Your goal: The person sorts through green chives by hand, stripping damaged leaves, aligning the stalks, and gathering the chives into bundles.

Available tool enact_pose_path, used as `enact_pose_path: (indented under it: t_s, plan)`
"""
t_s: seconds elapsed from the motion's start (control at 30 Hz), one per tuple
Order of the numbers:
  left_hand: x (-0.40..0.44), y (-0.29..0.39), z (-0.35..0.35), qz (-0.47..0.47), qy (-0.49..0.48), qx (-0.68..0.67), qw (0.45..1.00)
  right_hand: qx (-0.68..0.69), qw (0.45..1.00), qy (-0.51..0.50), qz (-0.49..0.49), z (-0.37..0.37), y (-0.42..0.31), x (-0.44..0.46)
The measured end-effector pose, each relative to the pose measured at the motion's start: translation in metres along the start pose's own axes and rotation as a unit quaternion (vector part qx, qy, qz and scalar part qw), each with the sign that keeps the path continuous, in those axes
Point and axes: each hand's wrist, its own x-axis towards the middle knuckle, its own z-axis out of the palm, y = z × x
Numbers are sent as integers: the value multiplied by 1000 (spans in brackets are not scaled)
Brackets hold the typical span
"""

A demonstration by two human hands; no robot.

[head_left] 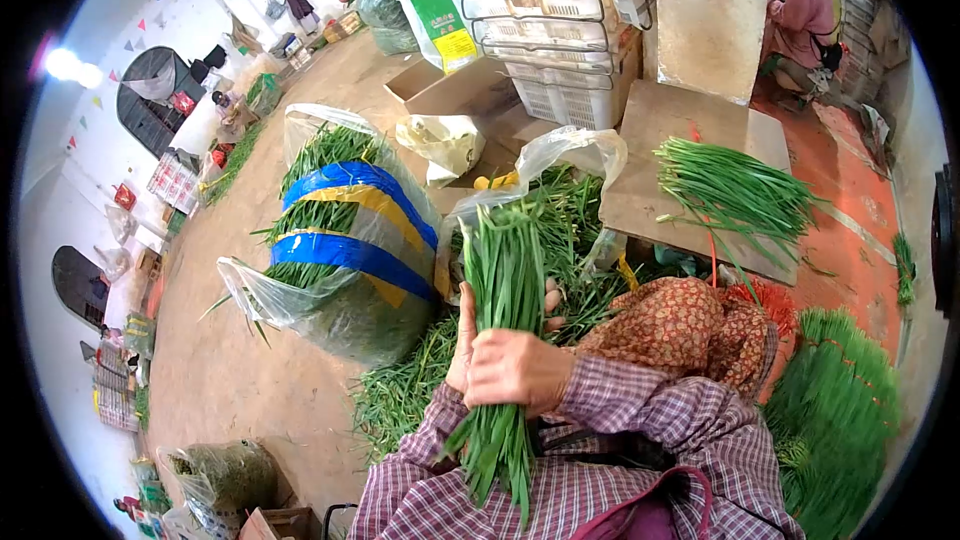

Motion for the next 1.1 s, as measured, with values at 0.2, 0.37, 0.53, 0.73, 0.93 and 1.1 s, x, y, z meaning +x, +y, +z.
enact_pose_path:
  t_s: [0.2,0.37,0.53,0.73,0.93,1.1]
  plan:
    - [4,27,12,-71,102,103,987,-75,991,-108,-13,33,-6,-20]
    - [6,39,17,-68,183,256,947,-76,982,-168,42,22,-35,-18]
    - [2,54,24,-53,198,378,903,-51,989,-46,134,-62,-57,11]
    - [-2,55,30,-91,166,464,865,-182,898,112,385,-113,8,9]
    - [5,40,44,-68,159,511,842,-290,835,-2,468,-87,27,12]
    - [6,41,43,-51,157,541,825,-252,833,38,491,-80,42,-3]
